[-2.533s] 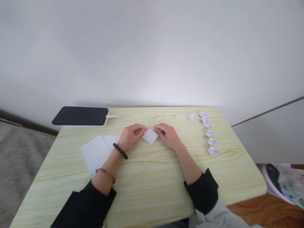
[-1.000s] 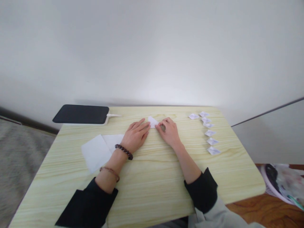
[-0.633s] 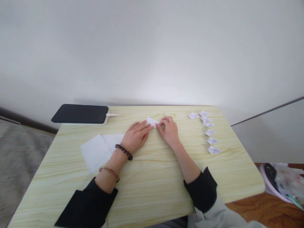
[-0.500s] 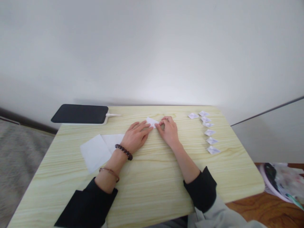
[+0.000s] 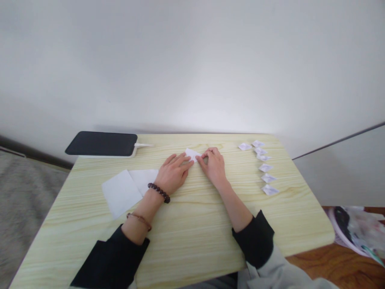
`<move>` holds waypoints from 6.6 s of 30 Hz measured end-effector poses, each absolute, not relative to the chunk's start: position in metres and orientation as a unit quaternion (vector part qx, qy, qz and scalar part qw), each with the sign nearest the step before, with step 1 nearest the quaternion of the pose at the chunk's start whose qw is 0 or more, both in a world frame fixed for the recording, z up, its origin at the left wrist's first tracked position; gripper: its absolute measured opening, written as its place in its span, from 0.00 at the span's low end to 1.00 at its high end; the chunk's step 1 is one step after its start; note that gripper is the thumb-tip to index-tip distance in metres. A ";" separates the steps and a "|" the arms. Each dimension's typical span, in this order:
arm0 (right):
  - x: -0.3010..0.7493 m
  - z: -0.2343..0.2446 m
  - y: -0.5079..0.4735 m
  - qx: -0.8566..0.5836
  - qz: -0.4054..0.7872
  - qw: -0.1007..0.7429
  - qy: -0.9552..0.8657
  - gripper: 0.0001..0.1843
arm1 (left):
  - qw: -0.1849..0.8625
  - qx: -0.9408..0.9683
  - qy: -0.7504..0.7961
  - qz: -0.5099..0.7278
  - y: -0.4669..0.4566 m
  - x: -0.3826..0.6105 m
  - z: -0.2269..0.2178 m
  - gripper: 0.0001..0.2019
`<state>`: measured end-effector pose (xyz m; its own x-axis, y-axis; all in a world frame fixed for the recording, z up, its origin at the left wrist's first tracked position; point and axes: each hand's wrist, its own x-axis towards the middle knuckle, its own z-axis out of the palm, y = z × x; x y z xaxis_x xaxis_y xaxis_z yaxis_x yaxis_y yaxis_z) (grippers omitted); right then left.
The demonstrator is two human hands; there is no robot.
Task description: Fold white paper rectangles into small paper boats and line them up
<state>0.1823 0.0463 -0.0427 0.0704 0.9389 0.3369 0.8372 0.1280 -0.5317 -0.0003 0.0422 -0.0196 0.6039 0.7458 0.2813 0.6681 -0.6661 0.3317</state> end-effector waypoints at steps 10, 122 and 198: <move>0.183 -0.037 0.042 -0.644 0.088 0.318 -0.690 0.12 | 0.089 0.879 0.421 0.204 0.037 0.006 -0.016 0.15; 0.185 -0.030 0.039 -0.594 0.107 0.269 -0.751 0.19 | 0.083 0.822 0.508 0.244 0.048 0.001 -0.027 0.15; 0.190 -0.032 0.043 -0.650 0.194 0.387 -0.625 0.18 | -0.030 0.859 0.456 0.232 0.034 0.010 -0.015 0.10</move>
